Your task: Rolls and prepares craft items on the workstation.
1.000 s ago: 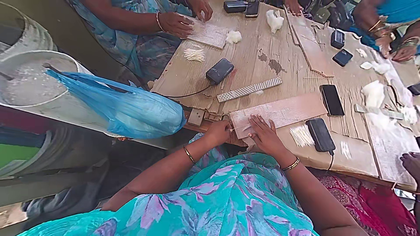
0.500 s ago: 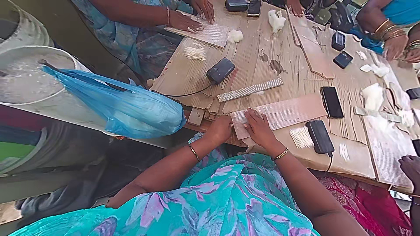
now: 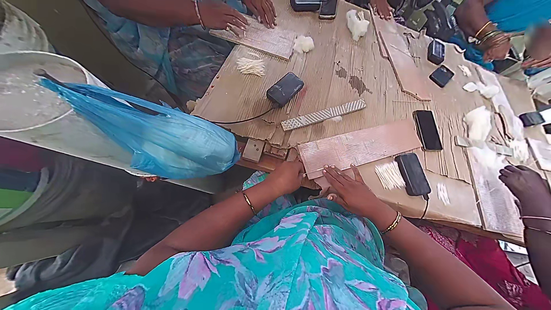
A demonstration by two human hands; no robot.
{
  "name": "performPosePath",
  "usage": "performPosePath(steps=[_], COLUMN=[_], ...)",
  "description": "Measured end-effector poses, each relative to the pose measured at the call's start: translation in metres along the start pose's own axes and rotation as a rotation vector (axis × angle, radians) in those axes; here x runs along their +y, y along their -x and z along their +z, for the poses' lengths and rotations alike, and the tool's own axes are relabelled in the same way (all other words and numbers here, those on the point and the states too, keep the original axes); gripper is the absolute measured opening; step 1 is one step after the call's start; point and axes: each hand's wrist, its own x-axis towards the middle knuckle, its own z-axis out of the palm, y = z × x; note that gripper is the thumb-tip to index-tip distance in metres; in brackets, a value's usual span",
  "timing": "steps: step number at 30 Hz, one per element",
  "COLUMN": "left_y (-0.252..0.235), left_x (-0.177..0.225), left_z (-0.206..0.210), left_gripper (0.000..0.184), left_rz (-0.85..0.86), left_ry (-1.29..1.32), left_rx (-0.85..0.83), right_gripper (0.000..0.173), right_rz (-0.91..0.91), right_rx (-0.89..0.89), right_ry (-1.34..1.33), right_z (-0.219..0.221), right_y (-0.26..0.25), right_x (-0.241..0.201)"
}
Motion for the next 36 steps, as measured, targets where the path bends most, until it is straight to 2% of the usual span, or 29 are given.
performPosePath(steps=[4, 8, 13, 16, 20, 24, 27, 30, 33, 36], left_y=[0.002, -0.007, -0.012, -0.008, -0.004, 0.000, 0.003, 0.003, 0.002, 0.000], left_x=[-0.001, -0.008, -0.012, -0.013, -0.008, 0.000, 0.000, -0.004, -0.008, -0.009], left_z=[-0.005, -0.012, -0.012, -0.011, -0.004, -0.002, -0.006, -0.012, -0.015, -0.015], left_gripper=[0.026, 0.027, 0.026, 0.025, 0.026, 0.030, 0.028, 0.030, 0.030, 0.029], left_rz=[0.020, 0.002, -0.036, -0.023, -0.017, -0.006, -0.031, -0.052, -0.056, -0.059], left_ry=[0.083, 0.031, -0.041, -0.040, -0.046, -0.040, 0.014, 0.055, 0.067, 0.059], left_rx=[0.123, 0.211, 0.210, 0.160, 0.005, -0.085, -0.002, 0.124, 0.202, 0.214], right_gripper=[0.069, 0.068, 0.072, 0.077, 0.082, 0.079, 0.077, 0.074, 0.072, 0.074], right_rz=[0.069, 0.096, 0.061, 0.039, 0.017, -0.010, 0.076, 0.186, 0.173, 0.105], right_rx=[0.154, 0.268, 0.187, 0.162, 0.096, 0.020, 0.116, 0.240, 0.291, 0.259], right_ry=[-0.016, -0.011, 0.025, 0.015, 0.031, -0.023, -0.031, -0.029, -0.035, 0.003], right_z=[-0.011, -0.009, 0.003, 0.009, 0.016, 0.005, 0.000, -0.002, 0.001, 0.003], right_y=[-0.019, -0.066, -0.097, -0.078, -0.030, 0.000, -0.004, -0.031, -0.066, -0.092], right_x=[0.008, 0.009, 0.008, 0.003, -0.010, -0.014, -0.004, 0.005, 0.006, 0.002])
